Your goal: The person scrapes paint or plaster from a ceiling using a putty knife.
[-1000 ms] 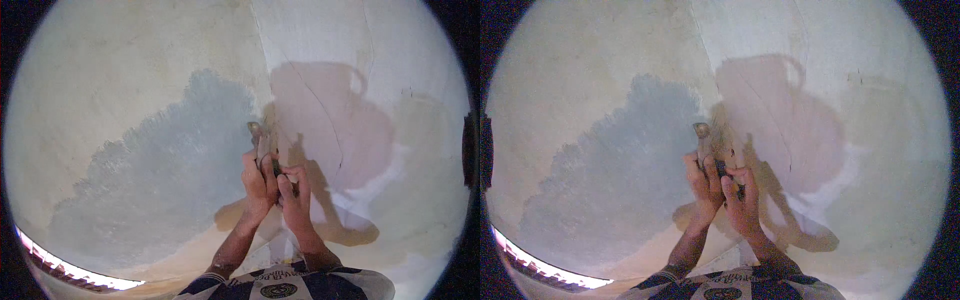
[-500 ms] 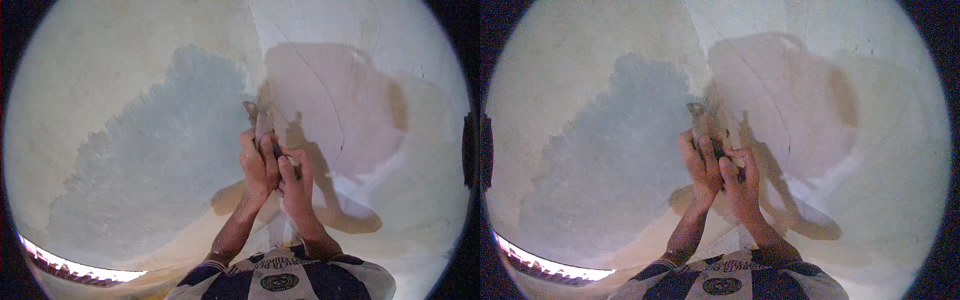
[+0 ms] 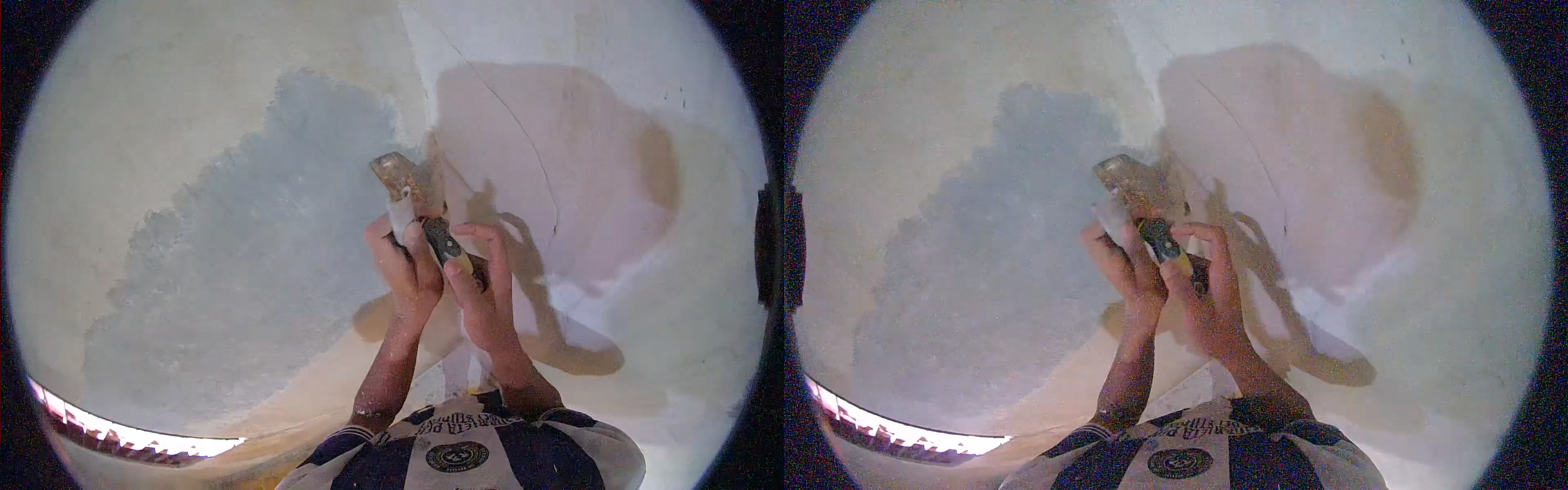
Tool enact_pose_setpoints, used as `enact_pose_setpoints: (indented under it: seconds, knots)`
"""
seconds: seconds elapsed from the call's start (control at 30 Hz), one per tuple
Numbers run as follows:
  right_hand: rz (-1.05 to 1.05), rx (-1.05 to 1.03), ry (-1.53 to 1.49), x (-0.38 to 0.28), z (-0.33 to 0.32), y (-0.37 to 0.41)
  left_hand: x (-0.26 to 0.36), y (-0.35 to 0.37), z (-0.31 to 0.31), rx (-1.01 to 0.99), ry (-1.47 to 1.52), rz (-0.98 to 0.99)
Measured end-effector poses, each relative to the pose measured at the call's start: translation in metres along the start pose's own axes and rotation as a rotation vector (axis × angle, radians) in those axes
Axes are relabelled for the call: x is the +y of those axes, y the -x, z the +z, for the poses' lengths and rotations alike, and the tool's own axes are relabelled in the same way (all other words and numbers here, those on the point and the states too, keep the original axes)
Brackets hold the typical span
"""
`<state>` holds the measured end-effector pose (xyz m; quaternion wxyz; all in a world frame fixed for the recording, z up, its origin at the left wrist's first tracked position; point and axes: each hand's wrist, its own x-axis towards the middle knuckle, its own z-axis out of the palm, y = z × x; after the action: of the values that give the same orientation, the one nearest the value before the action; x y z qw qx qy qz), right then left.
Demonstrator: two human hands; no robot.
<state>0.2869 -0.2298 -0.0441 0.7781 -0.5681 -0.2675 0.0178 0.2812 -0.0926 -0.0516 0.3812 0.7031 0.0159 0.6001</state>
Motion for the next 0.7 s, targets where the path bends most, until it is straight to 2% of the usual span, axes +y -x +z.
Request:
enact_pose_setpoints:
  seconds: [0.03,0.2,0.3,0.43,0.6,0.7]
  knots:
    - [-0.042,0.009,0.006,-0.009,-0.016,0.002,0.030,0.011,0.024,-0.018,0.022,0.015]
    - [-0.292,0.100,0.216,-0.015,-0.032,-0.006,0.043,0.008,0.019,-0.095,-0.023,0.051]
    - [-0.343,0.123,0.201,-0.026,-0.040,-0.005,0.045,0.011,0.019,-0.145,0.005,0.066]
    - [-0.113,0.144,-0.158,-0.043,-0.049,-0.008,0.060,0.013,0.020,-0.106,-0.038,0.093]
    - [-0.521,0.120,-0.099,-0.023,-0.055,-0.030,0.074,0.020,0.016,-0.084,-0.169,0.163]
    - [-0.586,0.089,-0.116,-0.039,-0.038,-0.030,0.069,0.015,0.007,-0.052,-0.161,0.194]
